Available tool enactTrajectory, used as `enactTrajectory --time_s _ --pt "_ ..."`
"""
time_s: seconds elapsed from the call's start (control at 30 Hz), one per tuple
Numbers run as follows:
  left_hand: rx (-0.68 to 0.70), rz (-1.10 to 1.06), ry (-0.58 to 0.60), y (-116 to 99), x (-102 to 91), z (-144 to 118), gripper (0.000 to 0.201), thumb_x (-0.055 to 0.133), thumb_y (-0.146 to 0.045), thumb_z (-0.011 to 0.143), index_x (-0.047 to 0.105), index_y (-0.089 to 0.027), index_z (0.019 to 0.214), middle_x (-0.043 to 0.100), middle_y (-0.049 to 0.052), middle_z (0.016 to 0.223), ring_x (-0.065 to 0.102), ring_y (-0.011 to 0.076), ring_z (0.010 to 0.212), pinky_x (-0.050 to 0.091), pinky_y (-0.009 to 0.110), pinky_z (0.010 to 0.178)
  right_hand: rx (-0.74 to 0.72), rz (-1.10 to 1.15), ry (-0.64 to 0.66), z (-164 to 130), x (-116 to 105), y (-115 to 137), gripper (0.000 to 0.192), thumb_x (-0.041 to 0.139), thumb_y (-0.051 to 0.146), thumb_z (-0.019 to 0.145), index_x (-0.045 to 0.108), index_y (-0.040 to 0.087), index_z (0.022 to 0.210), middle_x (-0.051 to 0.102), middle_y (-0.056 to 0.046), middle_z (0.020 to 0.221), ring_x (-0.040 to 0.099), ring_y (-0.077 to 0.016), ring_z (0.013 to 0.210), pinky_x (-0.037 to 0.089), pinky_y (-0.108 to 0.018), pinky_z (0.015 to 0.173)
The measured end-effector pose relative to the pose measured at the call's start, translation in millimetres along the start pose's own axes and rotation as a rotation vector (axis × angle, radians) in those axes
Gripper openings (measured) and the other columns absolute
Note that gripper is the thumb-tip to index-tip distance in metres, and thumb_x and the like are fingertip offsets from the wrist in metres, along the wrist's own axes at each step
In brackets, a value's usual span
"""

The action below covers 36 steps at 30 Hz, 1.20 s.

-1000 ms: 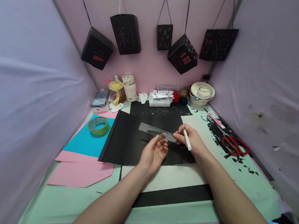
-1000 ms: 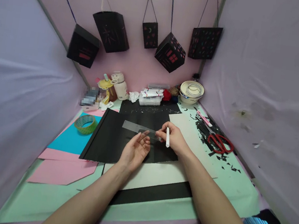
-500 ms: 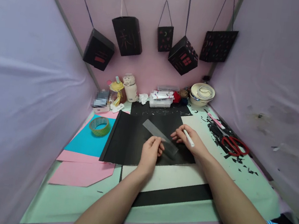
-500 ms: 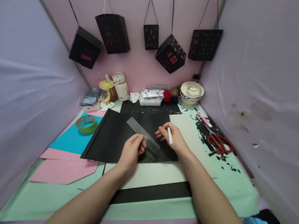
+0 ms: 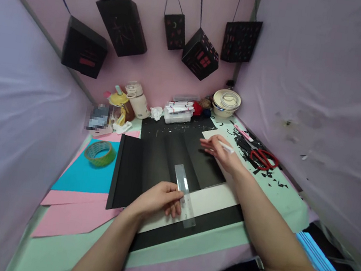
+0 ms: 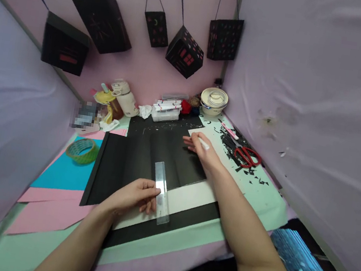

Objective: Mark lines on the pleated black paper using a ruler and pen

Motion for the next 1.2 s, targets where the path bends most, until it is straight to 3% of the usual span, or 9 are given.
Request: enactTrajectory --time_s 0.2,0.37,0.5,0.67,0.77,1.03,1.1,1.2 --pt "-0.011 -0.027 0.01 0.2 5.3 -1.9 0.041 0.065 -0.053 0.077 0.05 -0.017 0.066 0.066 0.004 0.056 0.055 0.0082 0.042 0.029 0.017 0.038 0.048 0.195 -0.286 11.1 -50.9 1.7 0.044 0.054 0.068 0.079 0.042 0.026 0.083 0.072 -0.006 0.108 0.068 -0.0215 0.102 0.052 -0.034 0.082" --pt "-0.023 -0.024 0.011 2.1 5.3 -1.2 0.04 0.065 -0.053 0.077 0.051 -0.017 0.068 0.062 0.002 0.051 0.054 0.0079 0.041 0.027 0.017 0.039 0.01 0.251 -0.328 8.9 -63.5 7.6 0.042 0.064 0.061 0.075 0.042 0.026 0.081 0.073 -0.002 0.1 0.068 -0.0199 0.098 0.051 -0.03 0.076" --pt "-0.022 -0.029 0.015 0.3 7.2 -1.8 0.041 0.066 -0.053 0.077 0.051 -0.016 0.067 0.062 0.001 0.051 0.054 0.0076 0.041 0.027 0.017 0.039 -0.01 0.128 -0.293 3.9 -55.0 11.0 0.035 0.064 0.053 0.076 0.045 0.025 0.081 0.071 -0.002 0.1 0.066 -0.0187 0.096 0.049 -0.031 0.077" --pt "-0.005 -0.05 0.031 -3.6 9.7 -3.0 0.041 0.066 -0.053 0.078 0.051 -0.016 0.067 0.062 0.001 0.051 0.054 0.0074 0.041 0.028 0.017 0.038 0.048 -0.438 -0.311 2.2 -49.3 -1.3 0.024 0.067 0.035 0.07 0.051 0.023 0.082 0.065 0.001 0.084 0.06 -0.0159 0.074 0.046 -0.03 0.068" --pt "0.022 -0.065 0.023 -6.3 8.7 -3.5 0.04 0.065 -0.051 0.08 0.05 -0.016 0.067 0.062 0.001 0.052 0.053 0.0071 0.041 0.029 0.016 0.038 0.036 -0.681 -0.21 4.9 -37.9 -9.6 0.02 0.067 0.025 0.068 0.05 0.023 0.079 0.061 0.003 0.073 0.056 -0.0151 0.069 0.042 -0.028 0.065" --pt "0.041 -0.028 -0.003 -5.4 4.4 0.4 0.043 0.064 -0.055 0.079 0.053 -0.015 0.069 0.064 0.002 0.053 0.057 0.0088 0.043 0.04 0.017 0.043 0.094 -0.838 0.067 1.5 -7.0 -28.7 0.021 0.067 0.023 0.07 0.048 0.023 0.078 0.057 0.005 0.065 0.052 -0.0137 0.059 0.036 -0.025 0.057" --pt "0.044 0.018 -0.025 -4.4 2.0 2.5 0.044 0.063 -0.056 0.079 0.054 -0.015 0.07 0.066 0.003 0.057 0.059 0.0095 0.044 0.042 0.019 0.043 0.074 -0.912 0.068 -0.1 -5.8 -24.5 0.022 0.069 0.026 0.07 0.048 0.023 0.078 0.058 0.004 0.065 0.053 -0.0151 0.06 0.036 -0.026 0.057" --pt "0.049 0.078 -0.066 -3.1 -1.7 5.4 0.044 0.061 -0.058 0.08 0.054 -0.015 0.071 0.068 0.005 0.063 0.061 0.0105 0.045 0.044 0.02 0.043 -0.044 -0.981 -0.043 -3.1 -6.1 -2.7 0.023 0.07 0.03 0.071 0.05 0.024 0.082 0.062 0.001 0.072 0.057 -0.0186 0.068 0.038 -0.028 0.061"
Point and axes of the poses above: each hand's wrist, its own z-axis towards the middle knuckle, its own x-axis out of the palm, y = z × x, the point moved 9 cm from there along z, towards the middle knuckle
